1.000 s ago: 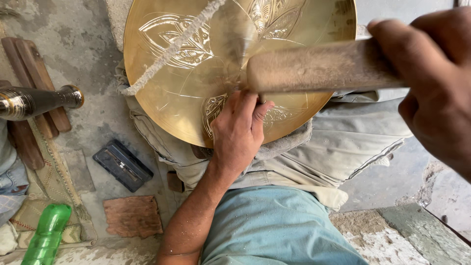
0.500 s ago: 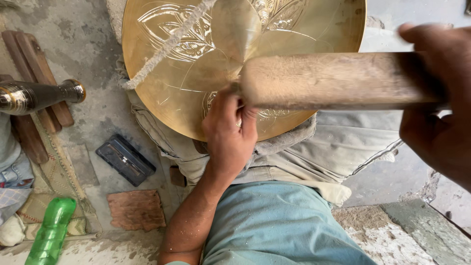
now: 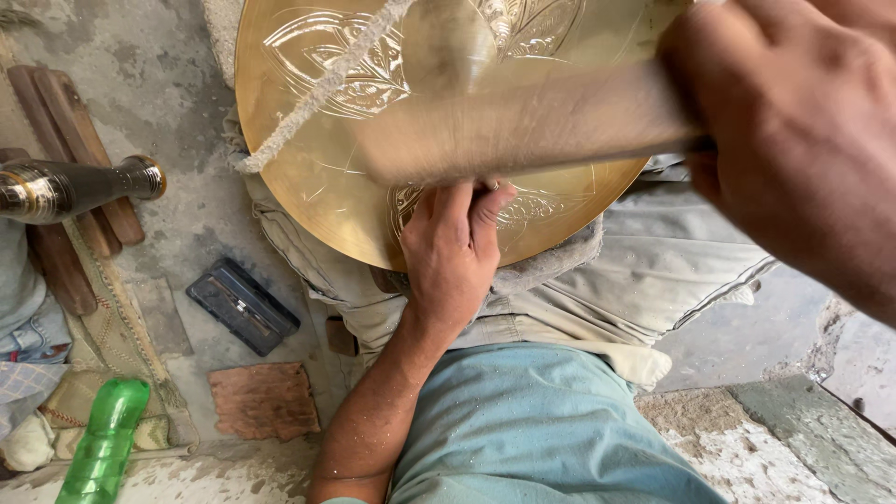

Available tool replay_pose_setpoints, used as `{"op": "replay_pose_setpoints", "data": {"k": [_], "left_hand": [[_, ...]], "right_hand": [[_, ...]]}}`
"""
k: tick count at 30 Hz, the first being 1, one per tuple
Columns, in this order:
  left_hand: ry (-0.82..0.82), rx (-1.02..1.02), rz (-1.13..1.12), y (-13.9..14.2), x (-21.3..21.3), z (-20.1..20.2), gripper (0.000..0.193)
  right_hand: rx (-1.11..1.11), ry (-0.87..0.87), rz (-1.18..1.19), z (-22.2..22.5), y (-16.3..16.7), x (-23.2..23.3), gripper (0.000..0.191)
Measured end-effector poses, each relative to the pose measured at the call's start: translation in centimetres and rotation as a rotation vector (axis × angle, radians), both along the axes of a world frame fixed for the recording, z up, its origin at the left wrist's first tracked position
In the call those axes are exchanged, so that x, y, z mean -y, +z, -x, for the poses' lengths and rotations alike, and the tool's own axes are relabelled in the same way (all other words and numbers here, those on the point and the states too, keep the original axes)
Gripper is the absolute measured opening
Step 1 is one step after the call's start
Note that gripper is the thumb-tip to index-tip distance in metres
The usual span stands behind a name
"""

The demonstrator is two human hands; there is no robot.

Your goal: The person is sitting on the floor and using a wooden mallet and a metal chisel to engrave a floral pattern onto a large brass plate. The plate is resting on a cloth on their lap. The person repeatedly strikes the chisel to deepen the engraved lines.

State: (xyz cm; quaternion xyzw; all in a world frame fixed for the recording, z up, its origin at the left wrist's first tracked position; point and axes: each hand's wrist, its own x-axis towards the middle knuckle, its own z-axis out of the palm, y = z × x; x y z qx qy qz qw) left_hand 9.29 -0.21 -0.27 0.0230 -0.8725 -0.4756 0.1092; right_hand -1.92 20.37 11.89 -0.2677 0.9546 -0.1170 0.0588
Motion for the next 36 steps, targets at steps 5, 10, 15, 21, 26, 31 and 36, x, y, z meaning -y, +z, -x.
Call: {"op": "replay_pose_setpoints", "data": {"k": [5, 10, 15, 21, 26, 31, 36], "left_hand": [[0.012, -0.019, -0.037, 0.0, -0.1, -0.1, 0.023], [-0.004, 0.004, -0.015, 0.1, 0.0, -0.2, 0.025], [-0.025, 0.013, 0.048, 0.1, 0.1, -0.1, 0.021], [-0.012, -0.014, 0.059, -0.1, 0.0, -0.2, 0.022], [-0.004, 0.023, 0.032, -0.1, 0.0, -0.1, 0.026], [-0.025, -0.001, 0.08, 0.1, 0.1, 0.1, 0.024], [0.001, 0.033, 0.066, 0.0, 0.0, 0.0, 0.021]], "right_hand": [[0.078, -0.015, 0.013, 0.4, 1.0, 1.1, 0.051], [0.027, 0.038, -0.038, 0.3, 1.1, 0.8, 0.044], [-0.141, 0.144, -0.161, 0.1, 0.8, 0.5, 0.038], [-0.001, 0.047, 0.078, -0.1, 1.3, 1.2, 0.048], [0.045, 0.017, 0.127, -0.2, 1.4, 1.2, 0.047], [-0.038, 0.015, -0.031, -0.3, 1.0, 0.6, 0.049], [-0.059, 0.067, -0.007, -0.5, 0.8, 0.3, 0.049]]}}
